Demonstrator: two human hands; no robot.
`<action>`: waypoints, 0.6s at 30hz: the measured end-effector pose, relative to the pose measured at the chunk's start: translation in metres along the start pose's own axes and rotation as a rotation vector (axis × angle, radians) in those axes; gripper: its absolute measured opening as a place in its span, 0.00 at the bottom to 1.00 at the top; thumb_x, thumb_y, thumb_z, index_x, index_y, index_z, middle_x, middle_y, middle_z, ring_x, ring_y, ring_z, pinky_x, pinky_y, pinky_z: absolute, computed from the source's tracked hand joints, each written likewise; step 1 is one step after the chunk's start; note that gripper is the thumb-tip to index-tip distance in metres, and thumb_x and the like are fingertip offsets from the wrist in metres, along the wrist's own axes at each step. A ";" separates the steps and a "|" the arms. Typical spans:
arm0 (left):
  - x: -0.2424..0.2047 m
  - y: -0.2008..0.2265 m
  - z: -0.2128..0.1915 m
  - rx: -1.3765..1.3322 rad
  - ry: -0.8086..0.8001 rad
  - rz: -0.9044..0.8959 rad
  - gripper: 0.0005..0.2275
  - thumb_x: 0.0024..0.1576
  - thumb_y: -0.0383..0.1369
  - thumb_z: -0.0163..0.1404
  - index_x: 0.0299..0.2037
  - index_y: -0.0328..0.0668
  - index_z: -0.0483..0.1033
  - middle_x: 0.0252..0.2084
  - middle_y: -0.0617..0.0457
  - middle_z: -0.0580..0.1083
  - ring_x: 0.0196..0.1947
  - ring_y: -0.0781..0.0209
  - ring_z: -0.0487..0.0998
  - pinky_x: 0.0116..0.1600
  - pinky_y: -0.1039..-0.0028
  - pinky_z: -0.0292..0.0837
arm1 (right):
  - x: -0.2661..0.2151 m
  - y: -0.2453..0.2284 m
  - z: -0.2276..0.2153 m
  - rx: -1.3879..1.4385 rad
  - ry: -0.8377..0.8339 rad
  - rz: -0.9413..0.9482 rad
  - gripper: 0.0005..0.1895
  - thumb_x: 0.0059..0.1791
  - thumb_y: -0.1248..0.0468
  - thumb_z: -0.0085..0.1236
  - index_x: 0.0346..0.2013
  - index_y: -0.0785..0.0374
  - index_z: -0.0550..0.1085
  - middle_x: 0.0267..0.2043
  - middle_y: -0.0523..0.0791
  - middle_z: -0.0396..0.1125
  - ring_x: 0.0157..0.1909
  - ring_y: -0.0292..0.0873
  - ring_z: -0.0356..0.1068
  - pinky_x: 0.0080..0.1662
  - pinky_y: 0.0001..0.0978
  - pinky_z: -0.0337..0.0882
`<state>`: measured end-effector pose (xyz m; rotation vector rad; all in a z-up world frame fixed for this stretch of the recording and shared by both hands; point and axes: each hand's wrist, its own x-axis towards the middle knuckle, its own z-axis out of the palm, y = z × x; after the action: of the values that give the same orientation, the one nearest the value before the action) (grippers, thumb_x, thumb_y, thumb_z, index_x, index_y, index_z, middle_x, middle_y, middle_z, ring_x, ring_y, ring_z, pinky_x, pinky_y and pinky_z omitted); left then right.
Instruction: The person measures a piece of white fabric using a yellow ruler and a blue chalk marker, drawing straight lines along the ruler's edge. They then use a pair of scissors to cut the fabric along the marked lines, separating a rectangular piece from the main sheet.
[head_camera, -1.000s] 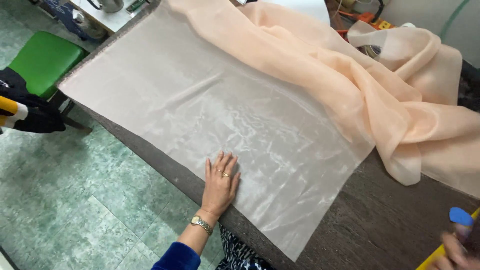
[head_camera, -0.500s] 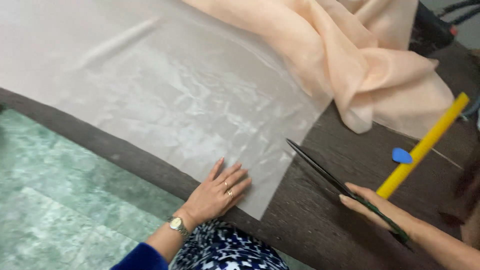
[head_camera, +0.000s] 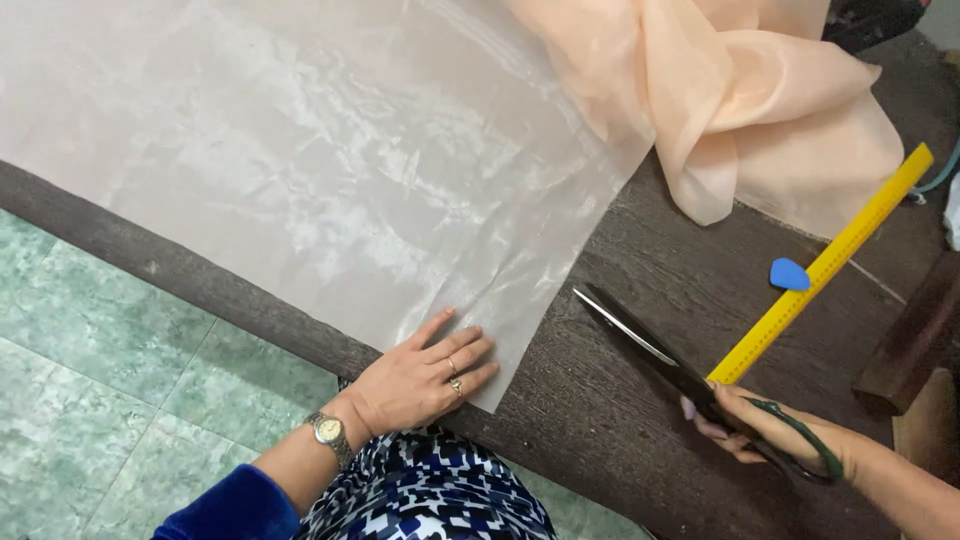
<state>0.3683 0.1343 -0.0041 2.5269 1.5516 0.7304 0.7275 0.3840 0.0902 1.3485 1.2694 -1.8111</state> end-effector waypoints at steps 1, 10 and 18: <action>0.001 0.000 0.000 -0.001 -0.001 -0.007 0.16 0.59 0.34 0.45 0.56 0.41 0.70 0.57 0.42 0.68 0.59 0.46 0.67 0.68 0.46 0.49 | 0.003 0.000 -0.002 -0.003 -0.005 0.003 0.30 0.51 0.48 0.32 0.45 0.70 0.72 0.28 0.50 0.55 0.22 0.41 0.48 0.22 0.31 0.53; 0.002 0.002 0.001 -0.006 -0.065 -0.019 0.18 0.52 0.29 0.53 0.54 0.42 0.72 0.58 0.43 0.70 0.59 0.47 0.67 0.69 0.49 0.51 | 0.032 0.027 -0.024 -0.082 0.061 0.012 0.25 0.50 0.49 0.42 0.44 0.64 0.80 0.21 0.45 0.60 0.21 0.37 0.48 0.22 0.26 0.47; 0.000 -0.001 0.004 -0.015 -0.022 -0.001 0.14 0.59 0.34 0.48 0.54 0.42 0.72 0.56 0.42 0.71 0.58 0.45 0.69 0.66 0.47 0.56 | 0.023 0.021 -0.035 -0.964 -0.331 -0.381 0.39 0.52 0.49 0.53 0.70 0.43 0.41 0.76 0.31 0.23 0.77 0.31 0.27 0.72 0.32 0.40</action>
<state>0.3695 0.1351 -0.0079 2.5148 1.5340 0.7085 0.7520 0.4095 0.0597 0.2824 1.9093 -1.2257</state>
